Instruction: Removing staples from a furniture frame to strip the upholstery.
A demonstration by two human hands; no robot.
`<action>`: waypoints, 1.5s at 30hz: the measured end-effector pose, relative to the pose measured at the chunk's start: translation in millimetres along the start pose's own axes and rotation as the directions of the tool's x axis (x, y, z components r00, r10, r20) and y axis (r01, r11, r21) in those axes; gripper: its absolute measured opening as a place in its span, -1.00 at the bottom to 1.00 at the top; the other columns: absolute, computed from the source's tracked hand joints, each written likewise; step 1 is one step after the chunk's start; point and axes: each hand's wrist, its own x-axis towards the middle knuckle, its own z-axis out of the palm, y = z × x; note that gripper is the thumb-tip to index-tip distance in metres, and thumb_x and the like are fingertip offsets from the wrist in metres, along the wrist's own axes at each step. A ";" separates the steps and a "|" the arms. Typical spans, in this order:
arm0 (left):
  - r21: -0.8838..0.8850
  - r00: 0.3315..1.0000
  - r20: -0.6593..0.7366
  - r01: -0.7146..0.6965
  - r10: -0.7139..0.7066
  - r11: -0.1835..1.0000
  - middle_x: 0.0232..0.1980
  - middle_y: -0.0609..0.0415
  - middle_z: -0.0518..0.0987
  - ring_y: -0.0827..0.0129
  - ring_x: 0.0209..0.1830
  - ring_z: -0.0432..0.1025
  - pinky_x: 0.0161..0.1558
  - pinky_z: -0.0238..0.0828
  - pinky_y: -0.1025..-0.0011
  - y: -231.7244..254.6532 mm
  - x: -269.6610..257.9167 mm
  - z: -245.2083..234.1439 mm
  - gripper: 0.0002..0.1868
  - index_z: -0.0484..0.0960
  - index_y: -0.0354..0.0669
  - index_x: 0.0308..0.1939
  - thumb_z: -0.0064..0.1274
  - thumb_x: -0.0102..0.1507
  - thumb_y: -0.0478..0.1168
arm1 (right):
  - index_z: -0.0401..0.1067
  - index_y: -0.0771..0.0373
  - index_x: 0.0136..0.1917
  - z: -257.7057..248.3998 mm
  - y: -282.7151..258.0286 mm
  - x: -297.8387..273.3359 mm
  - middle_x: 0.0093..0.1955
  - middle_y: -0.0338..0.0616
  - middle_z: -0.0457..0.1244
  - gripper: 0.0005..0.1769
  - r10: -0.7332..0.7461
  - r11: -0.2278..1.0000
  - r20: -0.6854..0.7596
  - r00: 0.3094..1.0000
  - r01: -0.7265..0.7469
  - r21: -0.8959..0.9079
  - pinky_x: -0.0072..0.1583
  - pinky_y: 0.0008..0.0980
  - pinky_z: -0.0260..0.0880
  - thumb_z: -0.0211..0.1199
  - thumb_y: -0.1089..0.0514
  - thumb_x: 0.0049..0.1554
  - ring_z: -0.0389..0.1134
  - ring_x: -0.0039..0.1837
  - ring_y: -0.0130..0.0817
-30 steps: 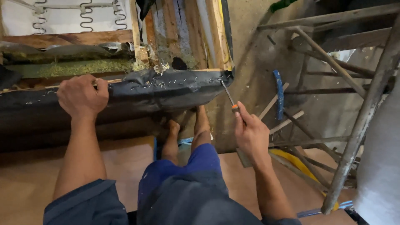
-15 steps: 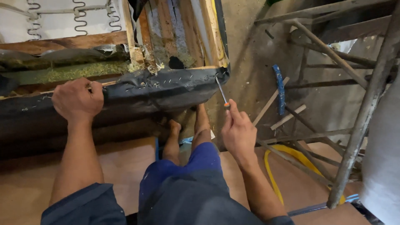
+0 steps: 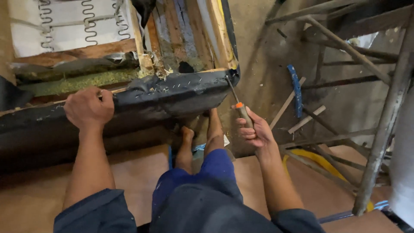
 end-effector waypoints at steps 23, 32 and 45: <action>-0.032 0.999 0.035 0.042 -0.041 0.999 -0.63 0.09 0.11 0.19 -0.66 -0.05 -0.43 -0.04 0.19 2.1 -4.0 1.7 -0.41 0.24 -0.07 -0.64 -0.15 0.48 0.03 | 0.49 0.21 0.29 94.0 -21.3 -56.7 -0.25 -0.24 0.28 -0.64 -0.715 -0.577 0.485 0.504 -0.032 -0.816 -0.15 -0.47 0.18 0.21 0.26 0.23 0.23 -0.26 -0.45; 0.019 1.000 -0.031 0.002 -0.001 1.000 -0.61 0.10 0.28 0.16 -0.65 0.14 -0.48 0.03 0.24 -1.4 -4.0 5.2 -0.45 0.47 -0.06 -0.57 -0.10 0.48 0.08 | 0.46 -0.17 0.36 131.1 -56.7 -60.6 -0.23 -0.28 0.25 -0.58 -0.504 -0.845 0.438 0.745 -0.321 -0.427 -0.39 -0.18 0.22 0.11 -0.05 0.25 0.28 -0.35 -0.17; -0.060 0.997 -0.074 0.030 -0.034 0.998 -0.63 -0.03 0.36 0.06 -0.65 0.18 -0.46 0.09 0.17 16.8 1.9 -6.5 -0.45 0.57 -0.16 -0.58 -0.09 0.48 -0.01 | 0.34 -0.16 0.37 109.0 -37.4 -42.3 -0.25 -0.32 0.19 -0.51 -0.459 -0.883 0.451 0.765 -0.450 -0.135 -0.52 -0.31 0.10 0.11 0.06 0.16 0.21 -0.52 -0.32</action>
